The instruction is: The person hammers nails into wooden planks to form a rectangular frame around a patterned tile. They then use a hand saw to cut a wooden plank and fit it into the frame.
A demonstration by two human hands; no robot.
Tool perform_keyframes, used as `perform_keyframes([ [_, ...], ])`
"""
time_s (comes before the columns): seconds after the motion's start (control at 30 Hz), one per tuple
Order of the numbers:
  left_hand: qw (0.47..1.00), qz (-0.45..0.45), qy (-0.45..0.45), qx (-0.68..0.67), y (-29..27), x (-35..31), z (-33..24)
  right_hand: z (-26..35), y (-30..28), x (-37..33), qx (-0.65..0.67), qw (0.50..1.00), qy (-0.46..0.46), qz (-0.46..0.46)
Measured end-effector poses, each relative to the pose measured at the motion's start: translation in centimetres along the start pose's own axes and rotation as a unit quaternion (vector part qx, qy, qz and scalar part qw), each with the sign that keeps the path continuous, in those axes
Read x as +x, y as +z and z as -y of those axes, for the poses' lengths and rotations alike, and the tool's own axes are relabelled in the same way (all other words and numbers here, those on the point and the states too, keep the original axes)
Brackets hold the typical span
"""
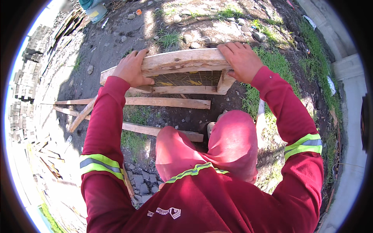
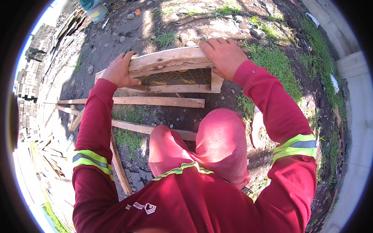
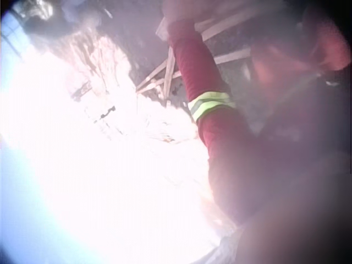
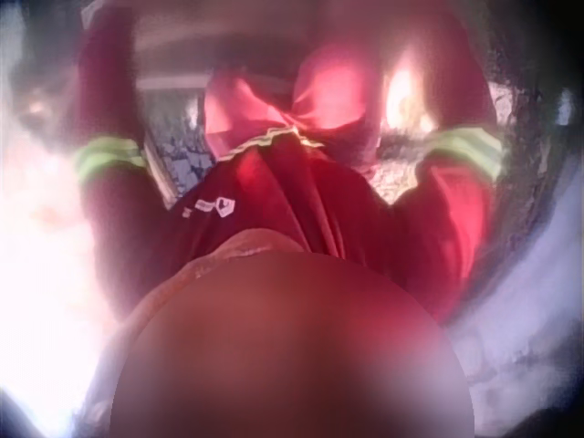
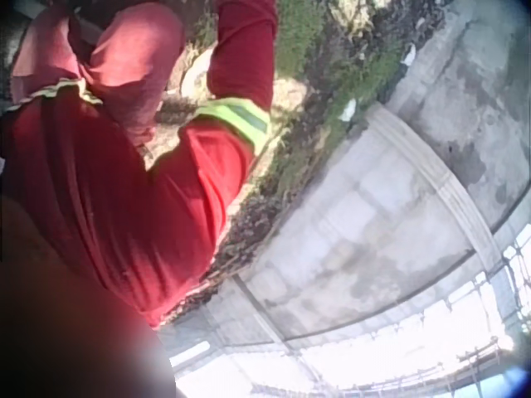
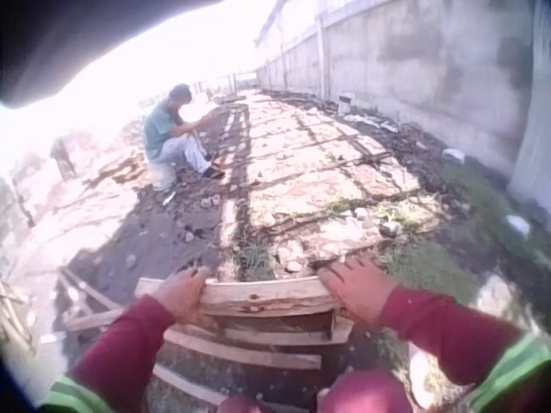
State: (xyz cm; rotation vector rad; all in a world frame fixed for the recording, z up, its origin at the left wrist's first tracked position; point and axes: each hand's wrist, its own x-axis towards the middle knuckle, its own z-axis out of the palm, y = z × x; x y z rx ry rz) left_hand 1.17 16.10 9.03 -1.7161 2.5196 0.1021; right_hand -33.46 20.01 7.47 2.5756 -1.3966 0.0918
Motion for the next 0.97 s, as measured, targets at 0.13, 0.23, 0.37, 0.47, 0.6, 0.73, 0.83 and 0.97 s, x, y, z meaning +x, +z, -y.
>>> perform_keyframes([
  [0.13,0.98,-0.098,0.163,0.058,-0.3,1.4,-3.8,2.4,1.3,0.8,-0.028,0.999,0.02,-0.025],
  [0.23,0.98,-0.047,0.191,0.003,0.8,1.3,-9.2,2.7,1.5,0.8,-0.042,0.998,0.038,-0.01],
  [0.37,0.982,-0.12,0.126,0.07,0.3,4.1,-13.4,3.4,0.4,1.4,-0.051,0.994,0.087,0.041],
  [0.47,0.982,-0.067,0.164,-0.06,1.3,5.8,-14.1,3.3,1.2,2.4,-0.131,0.983,0.109,0.063],
  [0.6,0.988,-0.065,0.127,-0.061,1.5,6.3,-14.6,2.1,-0.2,1.2,-0.105,0.992,0.063,0.018],
  [0.73,0.984,-0.114,0.139,-0.008,1.5,6.3,-14.8,-3.4,-2.8,-8.5,0.013,0.966,0.142,-0.217],
  [0.83,0.988,-0.107,0.113,0.006,2.2,6.1,-14.8,-3.2,-1.5,-20.7,0.153,0.924,0.325,-0.128],
  [0.97,0.986,-0.108,0.124,0.008,1.5,5.8,-14.8,-1.4,8.8,-26.1,0.258,0.855,0.429,0.139],
])
